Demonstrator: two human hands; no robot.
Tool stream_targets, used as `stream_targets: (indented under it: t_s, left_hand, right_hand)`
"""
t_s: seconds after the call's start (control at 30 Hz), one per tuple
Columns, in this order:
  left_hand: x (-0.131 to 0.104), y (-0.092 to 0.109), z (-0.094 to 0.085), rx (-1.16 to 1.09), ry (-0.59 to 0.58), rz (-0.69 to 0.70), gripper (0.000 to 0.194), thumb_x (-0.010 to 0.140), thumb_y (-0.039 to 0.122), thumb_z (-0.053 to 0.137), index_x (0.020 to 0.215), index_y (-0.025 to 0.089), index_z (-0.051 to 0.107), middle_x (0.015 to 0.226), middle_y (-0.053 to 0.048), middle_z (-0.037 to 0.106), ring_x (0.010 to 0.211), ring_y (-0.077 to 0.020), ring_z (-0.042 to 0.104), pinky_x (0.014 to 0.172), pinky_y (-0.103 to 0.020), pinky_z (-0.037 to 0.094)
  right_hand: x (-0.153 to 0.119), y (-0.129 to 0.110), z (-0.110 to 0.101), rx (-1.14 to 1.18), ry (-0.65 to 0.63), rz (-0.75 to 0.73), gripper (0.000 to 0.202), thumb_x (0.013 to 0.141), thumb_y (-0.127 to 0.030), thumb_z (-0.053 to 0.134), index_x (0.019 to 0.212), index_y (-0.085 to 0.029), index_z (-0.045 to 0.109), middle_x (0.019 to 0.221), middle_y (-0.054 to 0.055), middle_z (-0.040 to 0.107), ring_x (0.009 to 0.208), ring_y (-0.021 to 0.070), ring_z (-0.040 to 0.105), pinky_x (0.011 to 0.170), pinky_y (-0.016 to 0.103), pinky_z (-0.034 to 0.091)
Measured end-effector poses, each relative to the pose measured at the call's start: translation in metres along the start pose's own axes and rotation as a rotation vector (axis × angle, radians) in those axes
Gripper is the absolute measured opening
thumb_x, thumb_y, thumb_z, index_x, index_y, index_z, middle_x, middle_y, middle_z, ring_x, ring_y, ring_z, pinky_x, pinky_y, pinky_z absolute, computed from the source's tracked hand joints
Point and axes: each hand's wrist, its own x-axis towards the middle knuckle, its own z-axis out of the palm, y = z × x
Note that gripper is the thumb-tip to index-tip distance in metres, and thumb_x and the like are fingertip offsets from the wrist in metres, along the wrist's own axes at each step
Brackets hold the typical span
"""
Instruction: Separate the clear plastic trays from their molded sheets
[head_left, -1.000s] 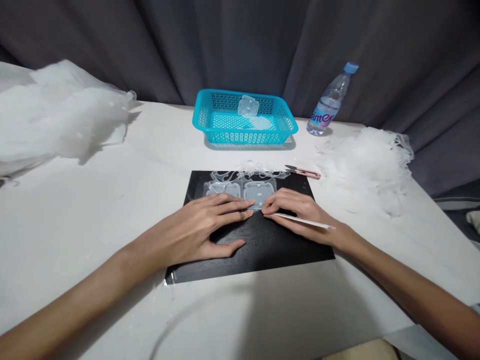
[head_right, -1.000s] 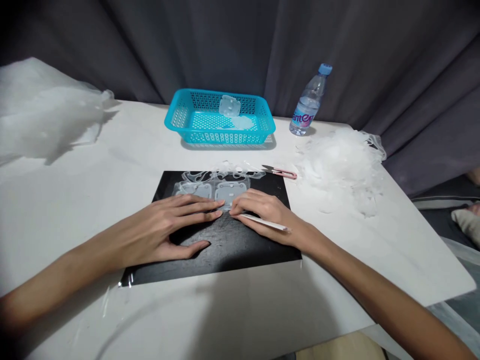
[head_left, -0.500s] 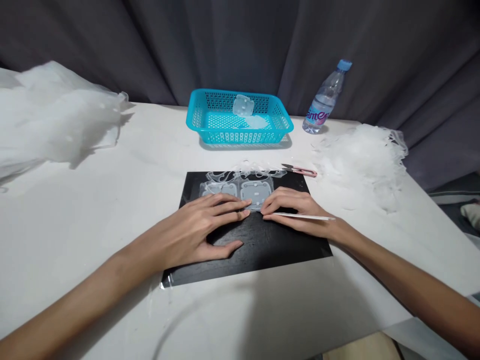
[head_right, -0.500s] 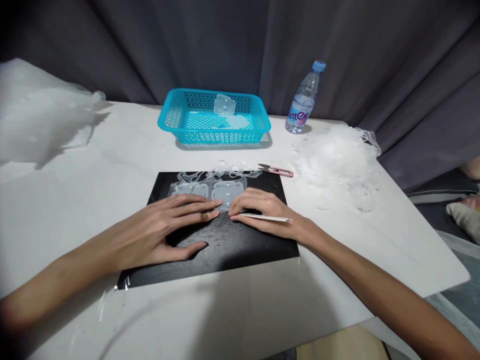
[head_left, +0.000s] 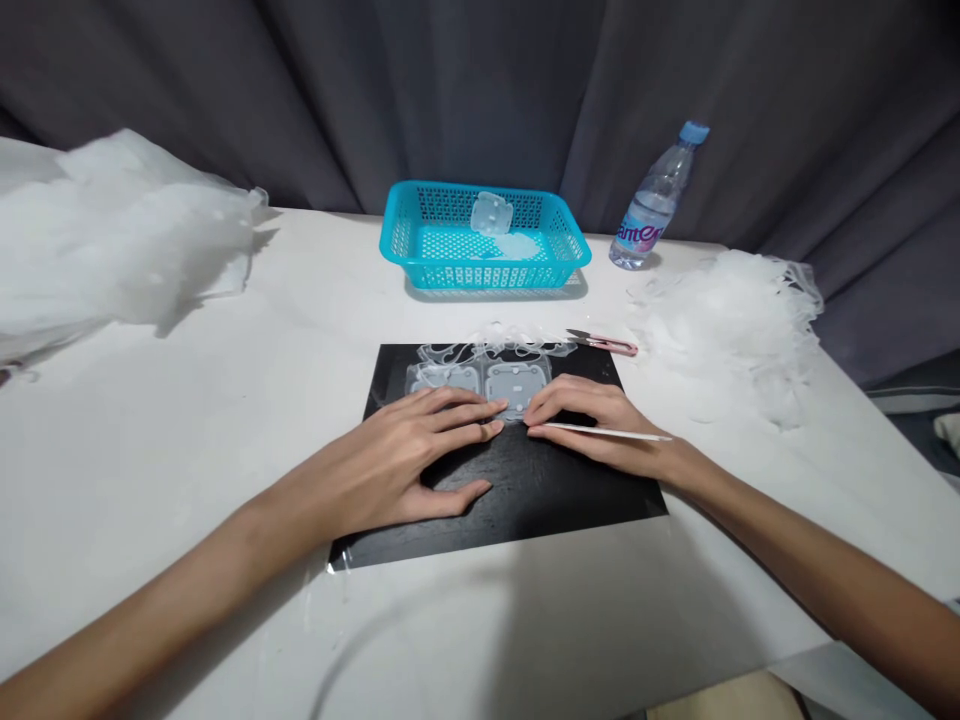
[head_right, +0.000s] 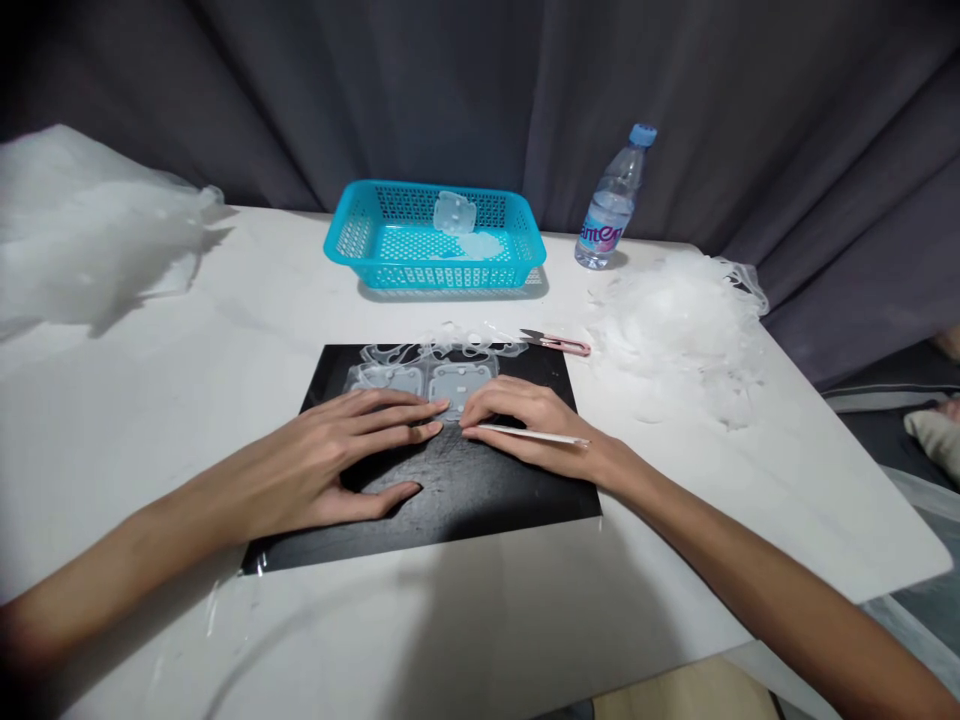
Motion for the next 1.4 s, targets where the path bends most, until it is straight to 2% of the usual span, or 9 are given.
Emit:
stream_targets:
  t_s: [0.23, 0.37, 0.5, 0.63, 0.77, 0.97, 1.4]
  left_hand:
    - [0.001, 0.000, 0.000, -0.014, -0.010, -0.001, 0.051, 0.097, 0.043, 0.069, 0.144, 0.022, 0.066, 0.150, -0.008, 0.065, 0.138, -0.0312, 0.058, 0.116, -0.046, 0.049]
    - [0.003, 0.000, 0.000, -0.029, 0.007, 0.000, 0.047, 0.097, 0.041, 0.069, 0.141, 0.023, 0.069, 0.144, -0.007, 0.070, 0.128, -0.0299, 0.063, 0.114, -0.046, 0.050]
    - [0.004, 0.000, 0.002, 0.014, 0.004, 0.008, 0.044, 0.098, 0.044, 0.068, 0.137, 0.023, 0.071, 0.145, -0.007, 0.069, 0.123, -0.0297, 0.064, 0.110, -0.045, 0.051]
    - [0.002, 0.000, 0.002, 0.039, 0.003, 0.014, 0.045, 0.099, 0.043, 0.066, 0.138, 0.022, 0.069, 0.150, -0.007, 0.065, 0.124, -0.0300, 0.063, 0.110, -0.045, 0.051]
    - [0.001, 0.002, 0.001, -0.002, 0.017, -0.007, 0.045, 0.098, 0.040, 0.068, 0.139, 0.024, 0.069, 0.150, -0.006, 0.065, 0.127, -0.0294, 0.063, 0.111, -0.044, 0.051]
    - [0.000, 0.003, 0.002, -0.023, 0.027, -0.012, 0.044, 0.097, 0.038, 0.069, 0.139, 0.024, 0.069, 0.149, -0.006, 0.066, 0.127, -0.0295, 0.063, 0.113, -0.045, 0.050]
    - [0.002, 0.001, 0.002, 0.008, 0.022, -0.006, 0.044, 0.098, 0.041, 0.067, 0.138, 0.022, 0.070, 0.144, -0.008, 0.070, 0.128, -0.0300, 0.062, 0.111, -0.045, 0.051]
  right_hand:
    - [0.000, 0.001, 0.002, -0.048, -0.021, -0.047, 0.010, 0.105, -0.024, 0.061, 0.109, -0.023, 0.071, 0.109, 0.007, 0.075, 0.106, 0.0203, 0.069, 0.098, 0.039, 0.057]
    - [0.000, 0.002, -0.006, -0.051, -0.092, -0.071, 0.014, 0.107, -0.023, 0.057, 0.110, -0.022, 0.071, 0.113, 0.009, 0.075, 0.107, 0.0212, 0.069, 0.099, 0.041, 0.055]
    - [0.001, 0.001, -0.024, 0.008, -0.146, -0.007, 0.016, 0.106, -0.027, 0.058, 0.104, -0.021, 0.073, 0.113, 0.009, 0.076, 0.106, 0.0217, 0.071, 0.100, 0.041, 0.056]
    - [0.002, -0.005, -0.035, 0.070, -0.079, 0.083, 0.013, 0.102, -0.028, 0.066, 0.096, -0.020, 0.075, 0.107, 0.008, 0.077, 0.102, 0.0210, 0.073, 0.094, 0.037, 0.058]
    - [0.004, -0.011, -0.026, 0.094, -0.019, 0.088, 0.010, 0.100, -0.027, 0.070, 0.097, -0.021, 0.076, 0.104, 0.007, 0.078, 0.102, 0.0209, 0.073, 0.097, 0.038, 0.058]
    - [0.002, -0.004, -0.007, 0.074, -0.021, 0.063, 0.010, 0.102, -0.028, 0.067, 0.102, -0.022, 0.075, 0.107, 0.007, 0.077, 0.104, 0.0197, 0.072, 0.097, 0.037, 0.058]
    - [0.002, -0.003, -0.004, -0.061, -0.047, 0.002, 0.008, 0.105, -0.022, 0.061, 0.103, -0.022, 0.069, 0.109, 0.007, 0.074, 0.107, 0.0209, 0.068, 0.097, 0.038, 0.055]
